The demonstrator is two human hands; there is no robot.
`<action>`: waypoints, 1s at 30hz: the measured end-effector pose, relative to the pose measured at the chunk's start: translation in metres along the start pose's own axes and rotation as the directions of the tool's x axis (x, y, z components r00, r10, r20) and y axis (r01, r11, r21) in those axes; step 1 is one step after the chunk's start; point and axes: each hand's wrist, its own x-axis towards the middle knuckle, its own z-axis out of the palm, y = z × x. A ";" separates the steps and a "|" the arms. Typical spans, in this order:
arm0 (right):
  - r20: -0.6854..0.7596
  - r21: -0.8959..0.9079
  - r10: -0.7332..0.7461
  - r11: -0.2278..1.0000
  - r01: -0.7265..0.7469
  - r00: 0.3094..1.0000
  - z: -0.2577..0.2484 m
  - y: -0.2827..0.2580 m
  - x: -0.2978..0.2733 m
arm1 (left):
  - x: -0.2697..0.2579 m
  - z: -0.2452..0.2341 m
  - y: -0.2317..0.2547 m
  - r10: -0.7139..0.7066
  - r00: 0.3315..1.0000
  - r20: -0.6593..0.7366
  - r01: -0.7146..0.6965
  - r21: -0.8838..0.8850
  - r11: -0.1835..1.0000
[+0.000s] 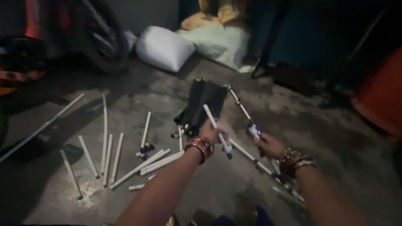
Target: The person assembles a furniture frame by connecting white plastic poles with blue connectors. They pick up poles and connectors from the floor, align them, and snap them together to form a cross-shaped structure.
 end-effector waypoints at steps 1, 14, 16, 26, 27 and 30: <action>-0.004 -0.006 0.000 1.000 0.000 1.000 0.006 -0.009 -0.002 | -0.005 -0.004 0.005 -0.015 1.000 0.010 0.015 0.021 1.000; 0.061 0.018 0.085 0.996 -0.087 0.995 0.098 -0.111 -0.022 | -0.037 -0.064 0.085 0.002 0.999 -0.051 -0.005 -0.059 0.998; 0.072 0.092 0.031 0.995 -0.037 0.997 0.106 -0.116 -0.013 | -0.038 -0.076 0.095 0.002 0.998 -0.064 -0.007 -0.083 0.997; 0.076 0.008 -0.009 1.000 0.008 0.997 0.144 -0.155 0.042 | 0.000 -0.124 0.113 0.085 0.932 -0.352 -0.188 -0.269 0.945; 0.060 -0.041 0.005 0.999 -0.003 0.998 0.146 -0.156 0.047 | 0.007 -0.129 0.114 0.088 0.920 -0.381 -0.208 -0.286 0.936; 0.056 -0.087 -0.014 0.996 0.019 0.998 0.154 -0.152 0.068 | 0.026 -0.140 0.115 0.140 0.921 -0.362 -0.265 -0.322 0.909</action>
